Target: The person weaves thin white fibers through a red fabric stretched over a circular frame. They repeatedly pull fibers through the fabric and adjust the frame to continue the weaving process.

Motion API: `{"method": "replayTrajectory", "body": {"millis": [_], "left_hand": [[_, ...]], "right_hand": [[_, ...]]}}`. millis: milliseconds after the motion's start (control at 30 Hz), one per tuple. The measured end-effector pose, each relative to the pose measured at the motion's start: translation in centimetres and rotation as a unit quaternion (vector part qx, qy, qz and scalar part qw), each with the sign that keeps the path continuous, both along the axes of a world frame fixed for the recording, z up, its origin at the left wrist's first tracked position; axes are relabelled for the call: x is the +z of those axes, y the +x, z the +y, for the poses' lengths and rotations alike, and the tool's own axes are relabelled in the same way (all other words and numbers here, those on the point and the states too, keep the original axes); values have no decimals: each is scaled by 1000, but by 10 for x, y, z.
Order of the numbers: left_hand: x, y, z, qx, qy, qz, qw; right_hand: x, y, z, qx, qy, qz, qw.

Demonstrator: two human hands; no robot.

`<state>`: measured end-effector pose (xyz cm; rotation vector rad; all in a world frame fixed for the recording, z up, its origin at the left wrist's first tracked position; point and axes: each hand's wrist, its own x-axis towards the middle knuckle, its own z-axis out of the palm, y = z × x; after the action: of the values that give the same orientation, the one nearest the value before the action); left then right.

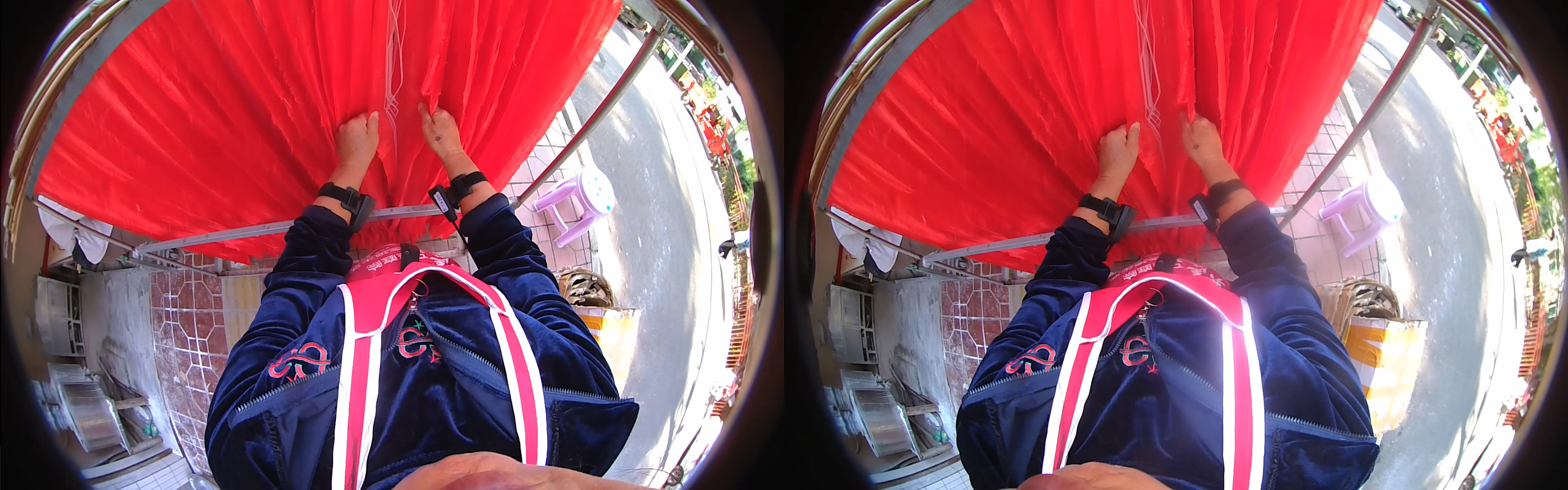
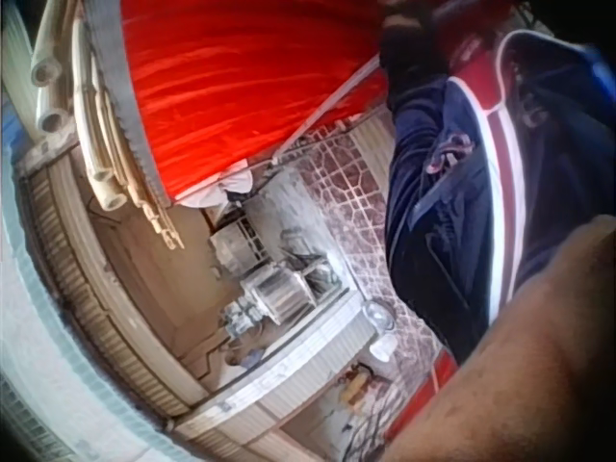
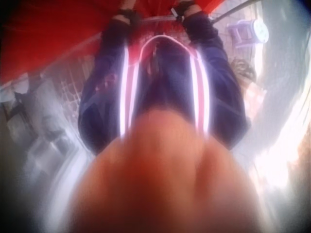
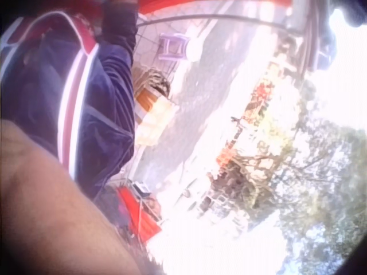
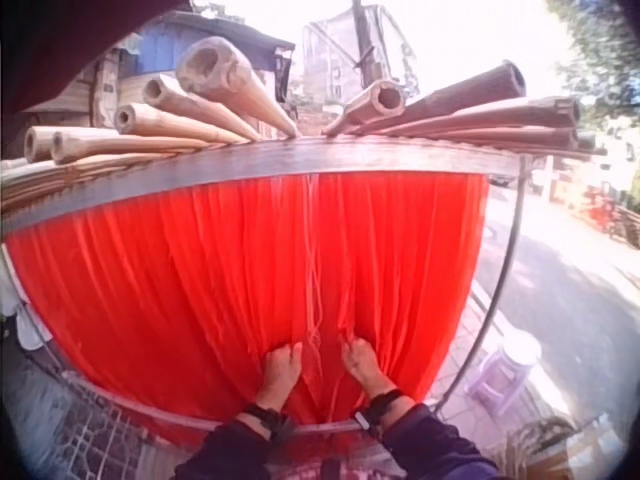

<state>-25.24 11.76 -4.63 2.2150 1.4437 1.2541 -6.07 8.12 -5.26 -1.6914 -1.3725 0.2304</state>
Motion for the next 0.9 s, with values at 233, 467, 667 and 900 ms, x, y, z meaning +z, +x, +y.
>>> {"method": "replayTrajectory", "body": {"millis": [233,467,667,900], "left_hand": [[4,-21,9,28,4,-10,1000],[7,-38,9,38,-23,-29,999],[10,-56,4,110,26,13,993],[16,-60,-4,147,59,-11,987]], "right_hand": [[-3,29,-8,-13,20,4,1000],[-7,54,-16,-42,65,-7,997],[1,61,-36,-76,65,-15,995],[8,60,-50,-125,92,-40,987]]}}
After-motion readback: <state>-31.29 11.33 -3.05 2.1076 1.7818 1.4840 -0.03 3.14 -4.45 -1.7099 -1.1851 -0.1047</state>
